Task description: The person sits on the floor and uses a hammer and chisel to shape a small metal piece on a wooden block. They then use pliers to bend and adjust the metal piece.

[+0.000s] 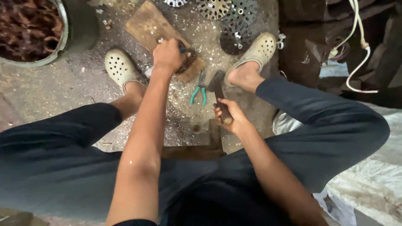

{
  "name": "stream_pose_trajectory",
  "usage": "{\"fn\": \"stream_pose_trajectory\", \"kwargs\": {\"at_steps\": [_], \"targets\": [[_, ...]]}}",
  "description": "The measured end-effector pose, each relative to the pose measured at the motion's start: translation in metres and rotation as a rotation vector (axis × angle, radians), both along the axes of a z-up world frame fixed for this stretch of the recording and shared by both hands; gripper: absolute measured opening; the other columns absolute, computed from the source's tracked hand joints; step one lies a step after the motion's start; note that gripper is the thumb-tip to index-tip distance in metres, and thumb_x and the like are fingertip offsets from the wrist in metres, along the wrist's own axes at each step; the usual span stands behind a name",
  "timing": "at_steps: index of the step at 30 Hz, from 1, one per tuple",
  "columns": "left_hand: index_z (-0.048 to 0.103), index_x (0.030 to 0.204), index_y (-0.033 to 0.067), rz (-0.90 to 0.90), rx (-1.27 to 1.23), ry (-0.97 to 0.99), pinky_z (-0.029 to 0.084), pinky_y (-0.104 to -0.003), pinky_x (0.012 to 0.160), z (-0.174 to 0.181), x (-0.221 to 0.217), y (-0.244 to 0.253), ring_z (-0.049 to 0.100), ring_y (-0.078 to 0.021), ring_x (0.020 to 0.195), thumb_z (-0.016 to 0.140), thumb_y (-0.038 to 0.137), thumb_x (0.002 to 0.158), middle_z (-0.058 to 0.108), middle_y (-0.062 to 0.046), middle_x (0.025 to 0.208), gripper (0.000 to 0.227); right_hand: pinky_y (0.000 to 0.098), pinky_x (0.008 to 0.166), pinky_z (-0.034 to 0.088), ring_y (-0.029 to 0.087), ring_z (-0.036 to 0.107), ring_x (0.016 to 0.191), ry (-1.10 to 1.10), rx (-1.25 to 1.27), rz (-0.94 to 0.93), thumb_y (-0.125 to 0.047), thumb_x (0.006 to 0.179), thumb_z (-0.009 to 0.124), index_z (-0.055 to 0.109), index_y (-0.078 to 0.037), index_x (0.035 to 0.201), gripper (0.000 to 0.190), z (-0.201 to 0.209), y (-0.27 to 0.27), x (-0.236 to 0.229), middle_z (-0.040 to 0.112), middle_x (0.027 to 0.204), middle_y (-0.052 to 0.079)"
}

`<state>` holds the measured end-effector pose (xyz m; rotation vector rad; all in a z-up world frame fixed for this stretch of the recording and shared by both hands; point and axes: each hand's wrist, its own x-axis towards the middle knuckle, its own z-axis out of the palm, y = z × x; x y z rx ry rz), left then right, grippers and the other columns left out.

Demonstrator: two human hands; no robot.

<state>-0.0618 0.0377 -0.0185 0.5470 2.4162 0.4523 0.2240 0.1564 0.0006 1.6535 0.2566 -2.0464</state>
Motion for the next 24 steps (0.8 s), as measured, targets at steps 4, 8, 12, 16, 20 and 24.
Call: {"fn": "stream_pose_trajectory", "kwargs": {"at_steps": [4, 8, 12, 16, 20, 24], "targets": [[0.068, 0.114, 0.0065, -0.185, -0.081, 0.009, 0.048, -0.051, 0.096, -0.031, -0.01, 0.007, 0.062, -0.0443, 0.112, 0.073, 0.025, 0.084, 0.066, -0.024, 0.118, 0.035, 0.0247, 0.051, 0.04, 0.004, 0.053, 0.053, 0.008, 0.028, -0.021, -0.034, 0.095, 0.06, 0.059, -0.014, 0.093, 0.02, 0.001, 0.002, -0.003, 0.056, 0.07, -0.008], [0.068, 0.114, 0.0031, -0.265, -0.08, 0.017, 0.048, -0.05, 0.097, -0.044, -0.012, 0.001, 0.062, -0.0453, 0.111, 0.071, 0.022, 0.086, 0.066, -0.027, 0.116, 0.034, 0.0252, 0.051, 0.04, 0.005, 0.052, 0.054, 0.032, 0.05, -0.028, -0.032, 0.096, 0.061, 0.059, -0.014, 0.092, 0.019, 0.007, 0.0, -0.01, 0.056, 0.07, -0.007], [0.071, 0.108, 0.0025, -0.329, -0.117, 0.011, 0.051, -0.05, 0.096, -0.034, -0.011, 0.0, 0.064, -0.0454, 0.11, 0.076, 0.023, 0.082, 0.067, -0.027, 0.116, 0.033, 0.0267, 0.052, 0.043, 0.007, 0.052, 0.055, 0.066, 0.085, -0.001, -0.031, 0.094, 0.059, 0.058, -0.015, 0.091, 0.017, 0.016, -0.004, -0.016, 0.056, 0.07, -0.005], [0.073, 0.109, 0.0058, -0.233, -0.137, -0.018, 0.052, -0.05, 0.095, -0.015, -0.013, -0.013, 0.065, -0.0451, 0.108, 0.077, 0.019, 0.083, 0.068, -0.028, 0.114, 0.03, 0.0255, 0.051, 0.043, 0.009, 0.052, 0.055, 0.101, 0.077, -0.092, -0.028, 0.096, 0.061, 0.057, -0.013, 0.092, 0.015, 0.018, -0.004, -0.022, 0.056, 0.071, -0.002], [0.074, 0.116, 0.0098, -0.098, 0.033, 0.031, 0.052, -0.05, 0.092, -0.007, -0.006, -0.05, 0.065, -0.0445, 0.104, 0.078, 0.015, 0.083, 0.071, -0.025, 0.105, 0.033, 0.024, 0.05, 0.042, 0.008, 0.053, 0.055, 0.102, 0.076, -0.128, -0.024, 0.097, 0.06, 0.058, -0.011, 0.093, 0.013, 0.021, -0.008, -0.022, 0.058, 0.072, -0.001], [0.068, 0.113, 0.0024, -0.012, 0.137, 0.155, 0.048, -0.052, 0.087, -0.018, 0.015, -0.066, 0.06, -0.0469, 0.1, 0.084, 0.014, 0.077, 0.069, -0.025, 0.102, 0.041, 0.0258, 0.048, 0.041, 0.008, 0.052, 0.052, 0.076, 0.087, -0.095, -0.024, 0.095, 0.059, 0.057, -0.013, 0.092, 0.011, 0.025, -0.004, -0.026, 0.057, 0.07, -0.002]]}}
